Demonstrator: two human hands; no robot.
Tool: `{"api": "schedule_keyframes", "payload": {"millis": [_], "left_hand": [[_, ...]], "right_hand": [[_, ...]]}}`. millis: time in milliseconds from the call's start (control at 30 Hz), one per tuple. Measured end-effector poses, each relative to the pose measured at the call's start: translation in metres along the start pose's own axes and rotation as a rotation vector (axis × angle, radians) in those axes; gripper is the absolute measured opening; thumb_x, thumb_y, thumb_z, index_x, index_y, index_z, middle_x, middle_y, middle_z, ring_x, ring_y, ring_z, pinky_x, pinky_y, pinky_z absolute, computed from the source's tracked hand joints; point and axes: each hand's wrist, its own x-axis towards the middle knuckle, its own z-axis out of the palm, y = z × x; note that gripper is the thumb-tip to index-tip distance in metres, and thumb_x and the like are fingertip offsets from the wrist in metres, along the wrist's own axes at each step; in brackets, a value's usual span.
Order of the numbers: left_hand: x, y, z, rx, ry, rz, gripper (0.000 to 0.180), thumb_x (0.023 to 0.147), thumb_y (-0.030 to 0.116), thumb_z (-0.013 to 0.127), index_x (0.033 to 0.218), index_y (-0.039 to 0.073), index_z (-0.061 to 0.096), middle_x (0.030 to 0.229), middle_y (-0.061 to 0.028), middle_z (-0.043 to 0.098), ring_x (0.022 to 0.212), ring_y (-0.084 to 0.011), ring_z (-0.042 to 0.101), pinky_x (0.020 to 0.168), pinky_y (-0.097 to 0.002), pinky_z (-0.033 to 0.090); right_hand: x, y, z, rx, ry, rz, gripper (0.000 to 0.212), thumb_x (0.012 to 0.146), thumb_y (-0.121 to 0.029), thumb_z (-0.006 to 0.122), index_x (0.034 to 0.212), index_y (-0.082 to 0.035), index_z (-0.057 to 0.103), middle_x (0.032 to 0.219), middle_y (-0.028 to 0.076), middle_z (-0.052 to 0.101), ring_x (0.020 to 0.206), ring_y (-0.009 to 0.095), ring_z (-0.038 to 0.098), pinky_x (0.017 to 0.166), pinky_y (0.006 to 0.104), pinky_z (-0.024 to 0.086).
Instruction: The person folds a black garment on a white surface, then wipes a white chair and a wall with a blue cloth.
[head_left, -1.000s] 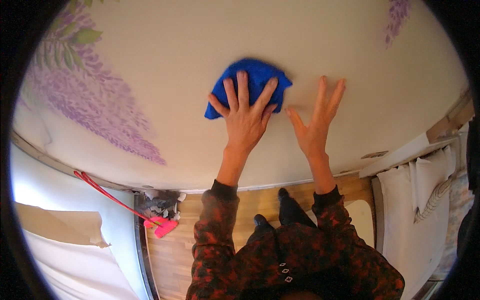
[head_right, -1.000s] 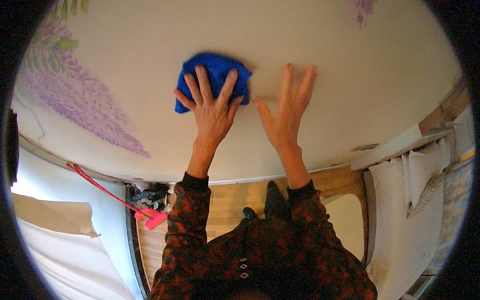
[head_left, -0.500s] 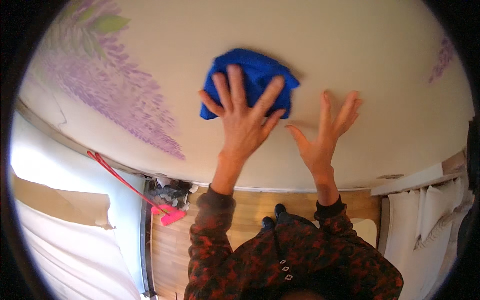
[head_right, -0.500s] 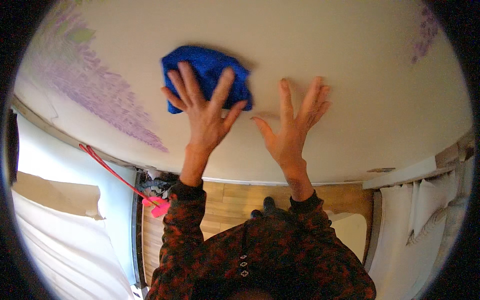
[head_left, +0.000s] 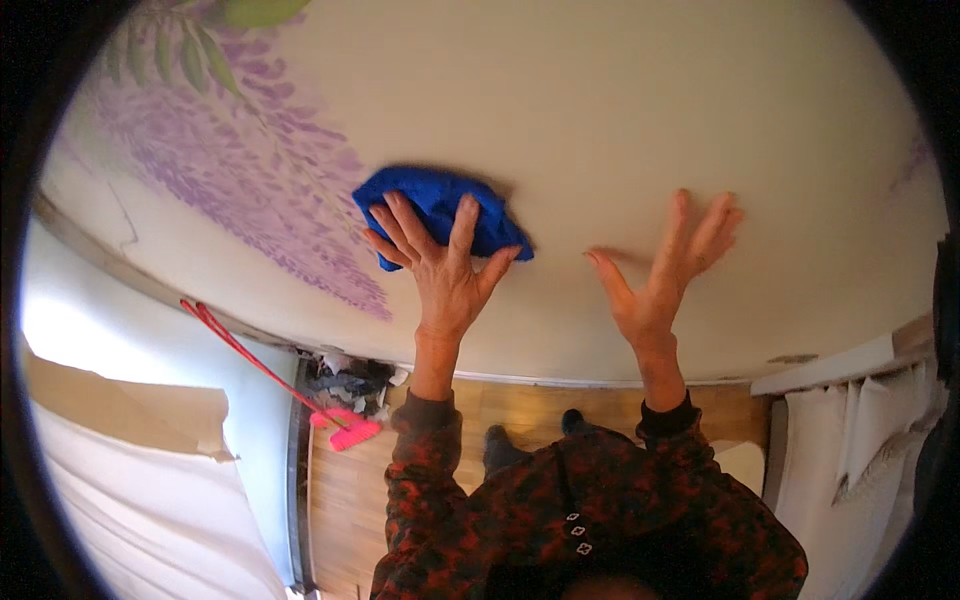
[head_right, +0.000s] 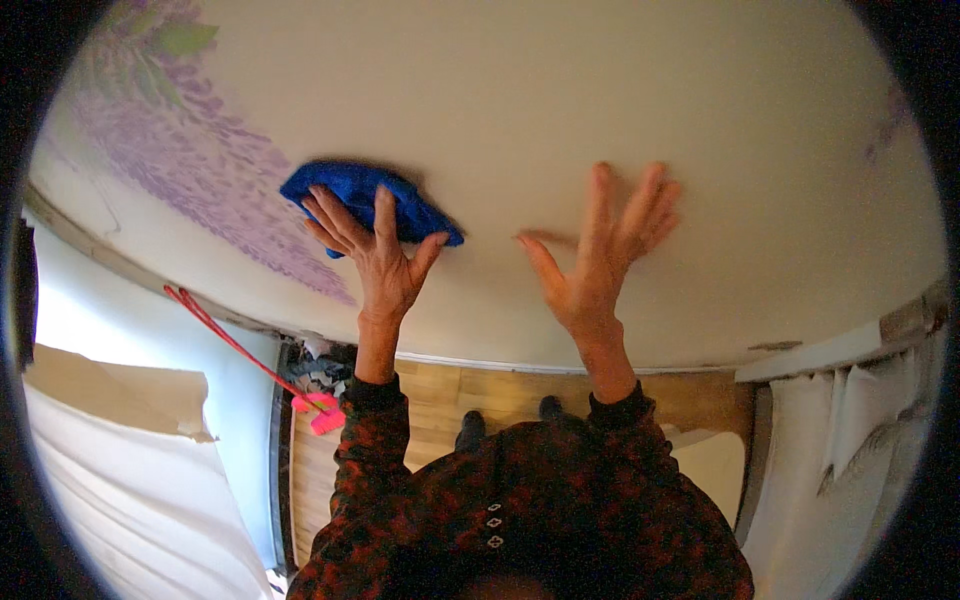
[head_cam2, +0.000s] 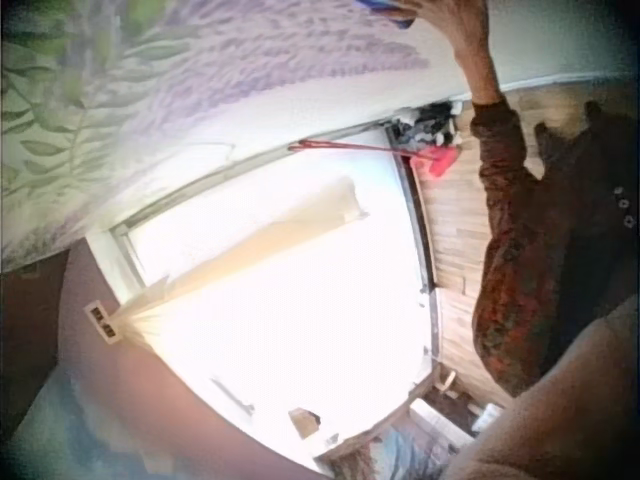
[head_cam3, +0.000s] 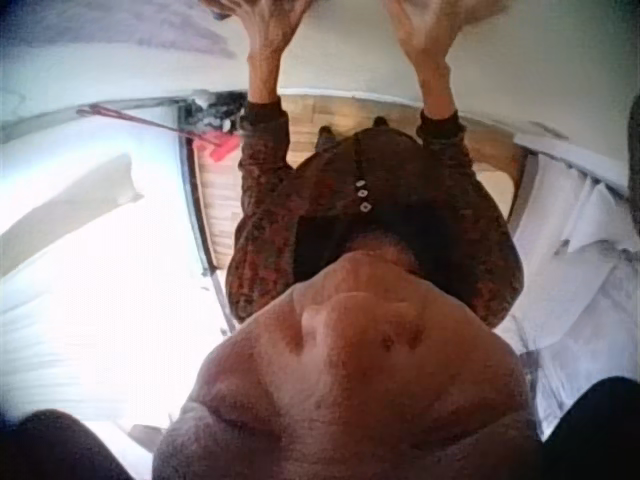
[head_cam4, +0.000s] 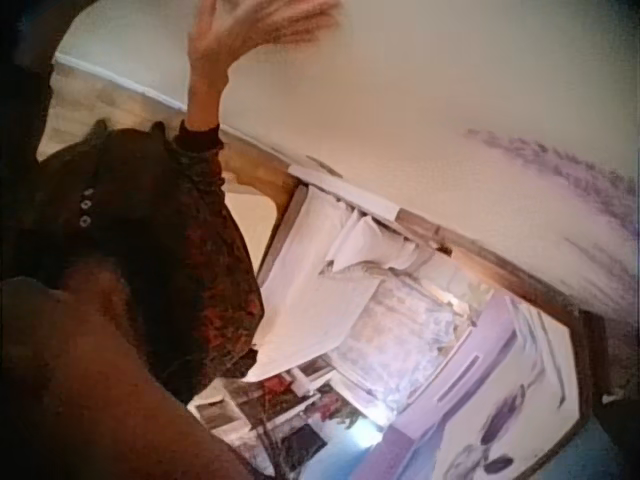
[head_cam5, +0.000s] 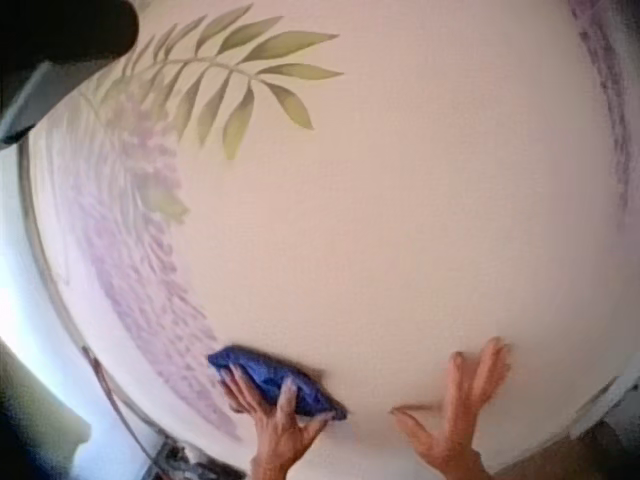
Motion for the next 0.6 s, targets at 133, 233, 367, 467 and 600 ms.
{"api": "schedule_keyframes", "payload": {"millis": [133,233,367,467,600], "left_hand": [[0.034,0.016,-0.009,-0.003,-0.015,0.015,0.075,0.082,0.061,0.073,0.149,0.039,0.048,0.164,-0.0324,0.002,0.15,-0.0547,-0.006,0.111,-0.0731,-0.011],[0.033,0.014,-0.013,0.036,-0.072,0.122,0.071,0.083,0.058,0.073,0.148,0.041,0.048,0.165,-0.03,0.005,0.151,-0.0535,-0.002,0.111,-0.0736,-0.012],[0.014,-0.019,-0.015,0.052,-0.127,0.173,0.068,0.083,0.054,0.075,0.146,0.044,0.051,0.165,-0.0258,0.015,0.151,-0.0512,0.007,0.111,-0.0756,-0.008],[0.007,-0.061,-0.035,0.054,-0.115,0.114,0.072,0.08,0.057,0.076,0.146,0.041,0.052,0.164,-0.0279,0.015,0.149,-0.0537,0.012,0.112,-0.0752,-0.002],[0.043,-0.076,-0.059,0.035,-0.054,0.122,0.078,0.082,0.059,0.074,0.151,0.035,0.046,0.164,-0.0318,0.007,0.15,-0.0549,0.004,0.111,-0.0764,-0.002]], "right_hand": [[0.0,-0.024,0.017,-0.032,-0.026,0.007,0.098,0.081,-0.038,0.082,0.16,-0.014,0.028,0.166,0.03,-0.003,0.152,0.051,-0.008,0.114,0.0704,-0.005],[-0.001,-0.051,0.031,0.013,-0.025,0.053,0.095,0.083,-0.036,0.08,0.16,-0.015,0.029,0.166,0.029,-0.003,0.152,0.051,-0.005,0.116,0.0691,-0.002],[-0.008,-0.08,0.042,0.017,-0.082,0.059,0.091,0.085,-0.031,0.077,0.16,-0.016,0.029,0.166,0.029,-0.003,0.152,0.051,-0.001,0.117,0.0677,0.004],[-0.009,-0.094,0.046,0.015,-0.087,0.053,0.09,0.086,-0.027,0.076,0.16,-0.015,0.029,0.166,0.029,-0.002,0.152,0.052,0.001,0.117,0.0682,0.007],[-0.006,-0.103,0.05,0.014,-0.06,0.076,0.09,0.085,-0.024,0.076,0.16,-0.016,0.029,0.166,0.028,-0.001,0.152,0.052,0.002,0.118,0.0665,0.009]]}}
